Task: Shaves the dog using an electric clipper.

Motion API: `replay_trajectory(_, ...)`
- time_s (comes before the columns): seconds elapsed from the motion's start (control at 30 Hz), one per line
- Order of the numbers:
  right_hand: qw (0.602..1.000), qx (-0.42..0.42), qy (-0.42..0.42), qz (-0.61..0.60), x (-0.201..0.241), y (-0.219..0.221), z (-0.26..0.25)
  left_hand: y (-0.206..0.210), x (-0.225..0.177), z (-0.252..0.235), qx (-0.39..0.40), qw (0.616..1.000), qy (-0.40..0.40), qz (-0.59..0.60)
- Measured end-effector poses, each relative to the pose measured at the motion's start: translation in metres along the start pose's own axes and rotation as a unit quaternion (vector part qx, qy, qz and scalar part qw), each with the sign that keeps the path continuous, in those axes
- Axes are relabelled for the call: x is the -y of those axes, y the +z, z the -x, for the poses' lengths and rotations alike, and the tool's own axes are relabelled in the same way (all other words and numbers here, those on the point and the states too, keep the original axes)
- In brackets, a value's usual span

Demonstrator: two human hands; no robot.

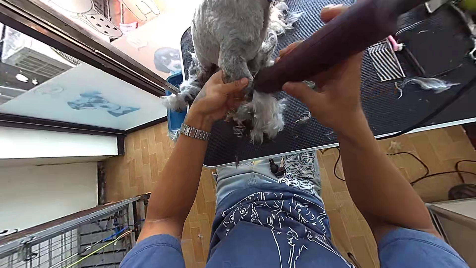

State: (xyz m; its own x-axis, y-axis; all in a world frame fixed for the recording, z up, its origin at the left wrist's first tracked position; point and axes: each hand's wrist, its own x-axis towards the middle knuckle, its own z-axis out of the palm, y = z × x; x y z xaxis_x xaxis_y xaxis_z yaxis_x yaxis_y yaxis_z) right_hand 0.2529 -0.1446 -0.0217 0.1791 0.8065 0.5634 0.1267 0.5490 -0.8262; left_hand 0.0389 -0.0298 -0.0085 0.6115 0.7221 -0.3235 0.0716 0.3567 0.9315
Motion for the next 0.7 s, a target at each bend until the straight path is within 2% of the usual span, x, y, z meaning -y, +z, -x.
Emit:
replay_trajectory(0.07, 0.998, 0.045, 0.027, 0.026, -0.001, 0.006, -0.002, 0.001, -0.005, 0.001, -0.011, 1.000, -0.012, -0.016)
replay_trajectory(0.17, 0.993, 0.091, 0.074, -0.008, -0.002, 0.006, -0.004, 0.002, -0.005, 0.004, -0.013, 1.000, -0.018, -0.021)
replay_trajectory(0.3, 0.999, -0.001, 0.047, -0.028, -0.004, 0.002, -0.011, 0.004, -0.004, 0.005, -0.053, 0.998, -0.009, -0.040)
replay_trajectory(0.37, 0.999, -0.017, 0.024, -0.020, -0.005, 0.007, -0.013, 0.006, -0.003, 0.004, -0.062, 0.997, -0.004, -0.049)
replay_trajectory(0.47, 0.999, 0.031, 0.044, 0.002, -0.004, 0.019, -0.007, 0.009, -0.006, 0.003, -0.058, 0.997, 0.004, -0.058)
replay_trajectory(0.6, 0.985, 0.144, 0.093, -0.030, -0.005, 0.020, 0.000, 0.007, -0.007, 0.004, -0.034, 0.997, 0.010, -0.069)
replay_trajectory(0.63, 0.983, 0.146, 0.099, -0.060, -0.007, 0.016, -0.001, 0.006, -0.007, 0.005, -0.036, 0.997, 0.008, -0.065)
replay_trajectory(0.7, 0.986, 0.089, 0.082, -0.110, -0.013, 0.010, -0.003, 0.004, -0.009, 0.008, -0.044, 0.997, 0.008, -0.058)
